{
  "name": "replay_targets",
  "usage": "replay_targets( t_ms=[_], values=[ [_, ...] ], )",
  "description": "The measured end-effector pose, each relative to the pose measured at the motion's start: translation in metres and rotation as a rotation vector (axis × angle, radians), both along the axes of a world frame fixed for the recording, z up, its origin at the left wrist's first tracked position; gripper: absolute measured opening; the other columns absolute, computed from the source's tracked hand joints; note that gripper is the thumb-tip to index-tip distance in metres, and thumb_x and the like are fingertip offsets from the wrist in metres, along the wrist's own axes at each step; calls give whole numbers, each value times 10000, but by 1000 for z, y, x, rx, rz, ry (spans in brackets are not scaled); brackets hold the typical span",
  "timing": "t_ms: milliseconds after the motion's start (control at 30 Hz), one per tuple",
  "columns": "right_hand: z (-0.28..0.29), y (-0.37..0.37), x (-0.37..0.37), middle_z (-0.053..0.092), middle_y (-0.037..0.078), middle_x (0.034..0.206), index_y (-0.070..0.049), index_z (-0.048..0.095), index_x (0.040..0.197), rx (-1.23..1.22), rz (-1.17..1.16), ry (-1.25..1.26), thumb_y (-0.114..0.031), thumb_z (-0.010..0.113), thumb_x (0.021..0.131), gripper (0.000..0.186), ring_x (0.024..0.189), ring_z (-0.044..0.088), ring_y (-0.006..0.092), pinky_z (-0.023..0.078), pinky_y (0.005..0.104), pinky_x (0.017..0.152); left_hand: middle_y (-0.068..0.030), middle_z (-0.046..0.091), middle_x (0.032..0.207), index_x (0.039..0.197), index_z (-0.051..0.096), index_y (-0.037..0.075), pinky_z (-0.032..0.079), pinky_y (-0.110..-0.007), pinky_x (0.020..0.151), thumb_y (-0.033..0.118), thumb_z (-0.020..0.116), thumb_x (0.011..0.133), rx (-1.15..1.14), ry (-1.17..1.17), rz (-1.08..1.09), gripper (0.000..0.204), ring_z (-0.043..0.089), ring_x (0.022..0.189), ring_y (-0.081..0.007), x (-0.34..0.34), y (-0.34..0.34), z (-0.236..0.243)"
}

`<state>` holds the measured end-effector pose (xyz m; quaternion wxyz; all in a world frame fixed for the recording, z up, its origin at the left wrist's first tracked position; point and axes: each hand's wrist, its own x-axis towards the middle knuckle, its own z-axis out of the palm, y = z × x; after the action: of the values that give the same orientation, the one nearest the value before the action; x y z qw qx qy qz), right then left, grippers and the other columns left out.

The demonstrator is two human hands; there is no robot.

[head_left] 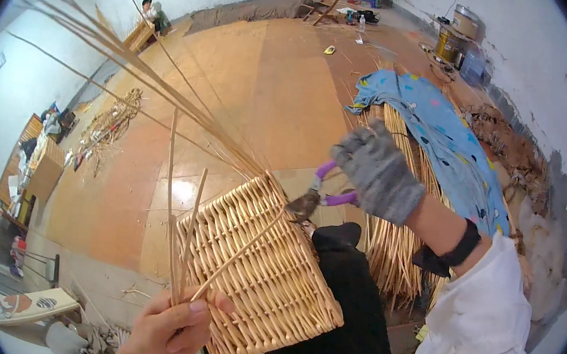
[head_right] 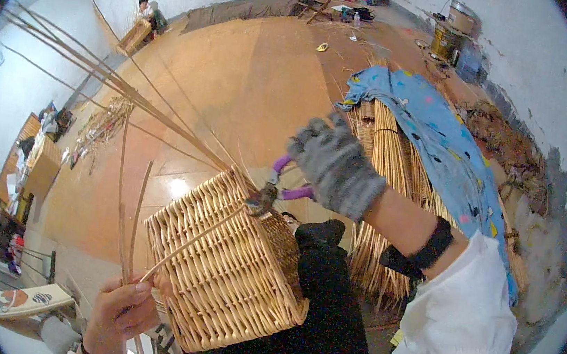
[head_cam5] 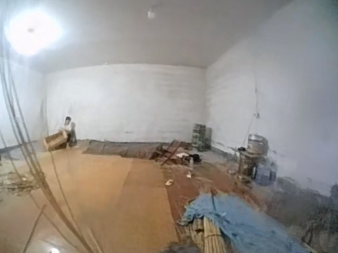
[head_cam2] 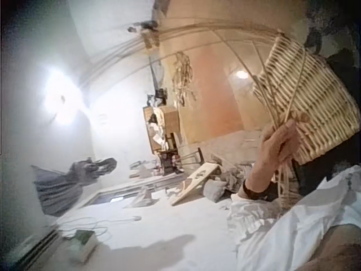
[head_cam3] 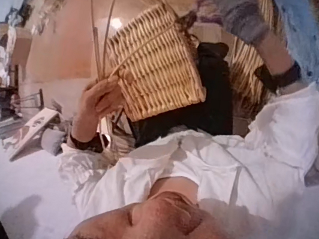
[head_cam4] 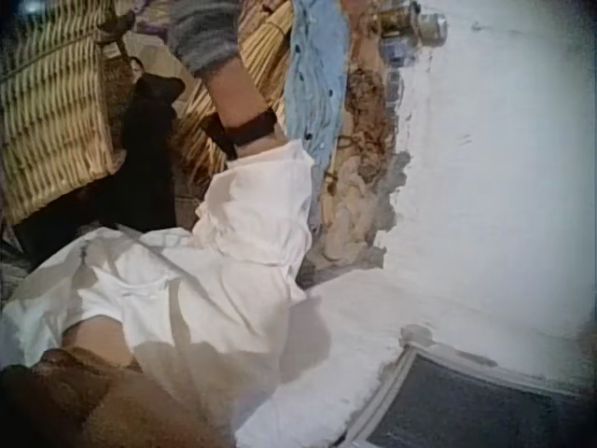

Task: Weaving a large wicker basket by hand and trimming willow strips using shears and a knife.

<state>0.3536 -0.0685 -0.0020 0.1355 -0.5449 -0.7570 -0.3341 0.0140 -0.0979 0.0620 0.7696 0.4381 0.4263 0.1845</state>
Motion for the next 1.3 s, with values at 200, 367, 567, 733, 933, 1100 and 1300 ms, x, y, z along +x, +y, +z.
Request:
replay_targets(
  t_ms=[200,367,567,733,933,1100,1300],
  values=[
    [-9,13,-7,557,41,689,-115,549,710,-285,33,73,-324,639,626,242,652,568,238,434,367,631,43,329,458,1026,486,-55,265,-201,332,147,360,901,14,-63,-82,270,304,333,-40,-6,-9,2],
    [-166,-2,-10,610,92,852,-78,585,939,-368,372,1327,-338,570,781,305,574,552,203,468,357,550,-163,553,774,1035,468,-16,468,-300,570,40,397,857,1148,452,-384,201,563,650,-234,72,10,30],
    [-86,-68,-166,553,67,796,-16,493,1020,-789,191,2226,-214,697,710,421,733,510,159,438,296,678,-162,585,1005,868,637,67,450,-383,782,69,477,726,2139,1434,-504,214,553,976,-270,105,211,-38],
    [-111,-97,-190,541,87,833,-25,471,1062,-363,145,1797,-175,680,703,442,710,504,167,440,311,672,-23,546,553,692,619,71,338,-256,377,405,444,861,434,1089,-580,413,444,421,-115,29,132,8],
    [-160,-113,-182,598,114,831,-26,543,1000,-601,440,1359,-182,660,723,339,748,583,261,469,335,678,57,435,567,754,556,121,254,-194,364,342,521,855,140,624,104,246,343,430,-43,-42,4,-25],
    [-178,-162,-116,610,67,813,-48,565,893,-758,302,1595,-242,653,736,265,754,599,210,498,338,664,-14,468,537,783,501,36,387,-241,405,276,479,890,-222,322,-123,264,446,426,-102,-34,-118,-125],
    [-134,-221,-27,567,19,728,-76,537,881,-597,-103,1616,-293,657,741,285,664,562,184,474,327,603,-17,442,459,768,520,-13,345,-227,336,259,490,875,-161,78,37,294,424,352,-102,-4,-102,-137]
  ],
)
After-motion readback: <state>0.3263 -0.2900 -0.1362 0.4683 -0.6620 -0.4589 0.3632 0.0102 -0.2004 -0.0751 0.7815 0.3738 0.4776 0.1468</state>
